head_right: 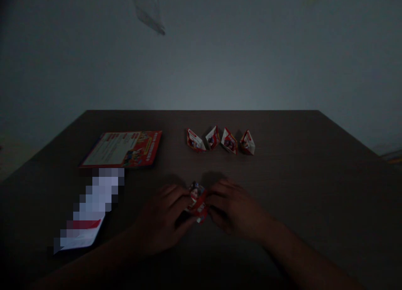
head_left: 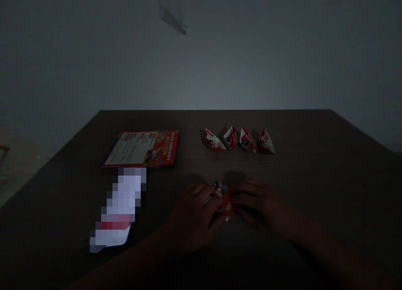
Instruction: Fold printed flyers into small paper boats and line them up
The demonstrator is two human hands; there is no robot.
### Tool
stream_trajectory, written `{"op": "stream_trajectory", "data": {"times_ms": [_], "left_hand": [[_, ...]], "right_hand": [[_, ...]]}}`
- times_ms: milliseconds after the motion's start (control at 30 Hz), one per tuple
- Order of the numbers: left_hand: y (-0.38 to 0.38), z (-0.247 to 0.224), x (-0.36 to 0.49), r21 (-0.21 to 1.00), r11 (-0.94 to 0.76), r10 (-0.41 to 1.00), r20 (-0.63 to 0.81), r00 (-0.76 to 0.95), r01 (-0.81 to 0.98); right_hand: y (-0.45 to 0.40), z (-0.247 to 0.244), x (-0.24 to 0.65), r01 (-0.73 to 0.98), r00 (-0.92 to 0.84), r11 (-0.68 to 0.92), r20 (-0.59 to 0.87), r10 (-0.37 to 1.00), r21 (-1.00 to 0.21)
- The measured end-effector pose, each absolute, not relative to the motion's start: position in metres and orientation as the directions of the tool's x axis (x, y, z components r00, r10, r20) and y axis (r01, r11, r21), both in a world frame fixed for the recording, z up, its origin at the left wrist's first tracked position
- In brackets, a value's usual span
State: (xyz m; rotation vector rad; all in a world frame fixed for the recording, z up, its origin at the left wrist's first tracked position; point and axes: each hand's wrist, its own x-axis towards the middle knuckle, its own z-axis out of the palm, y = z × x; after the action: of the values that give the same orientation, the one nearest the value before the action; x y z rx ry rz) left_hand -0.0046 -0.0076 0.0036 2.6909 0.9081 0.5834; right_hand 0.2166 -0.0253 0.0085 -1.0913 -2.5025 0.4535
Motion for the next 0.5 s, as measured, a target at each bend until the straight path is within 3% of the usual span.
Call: {"op": "stream_trajectory", "data": {"times_ms": [167,500], "left_hand": [[-0.0065,0.006,-0.0104,0.168,-0.795,0.605,0.276,0.747,0.582],[-0.0015,0.0005,-0.0145,0.112,-0.788,0.613,0.224,0.757,0.605]], "right_hand": [[-0.0263,0.0081,0.2166,0.67,-0.652,0.668,0.174,0.738,-0.323],[-0.0211,0.0044,0.2176,0.688,-0.651,0.683,0.208,0.73,-0.245]]}}
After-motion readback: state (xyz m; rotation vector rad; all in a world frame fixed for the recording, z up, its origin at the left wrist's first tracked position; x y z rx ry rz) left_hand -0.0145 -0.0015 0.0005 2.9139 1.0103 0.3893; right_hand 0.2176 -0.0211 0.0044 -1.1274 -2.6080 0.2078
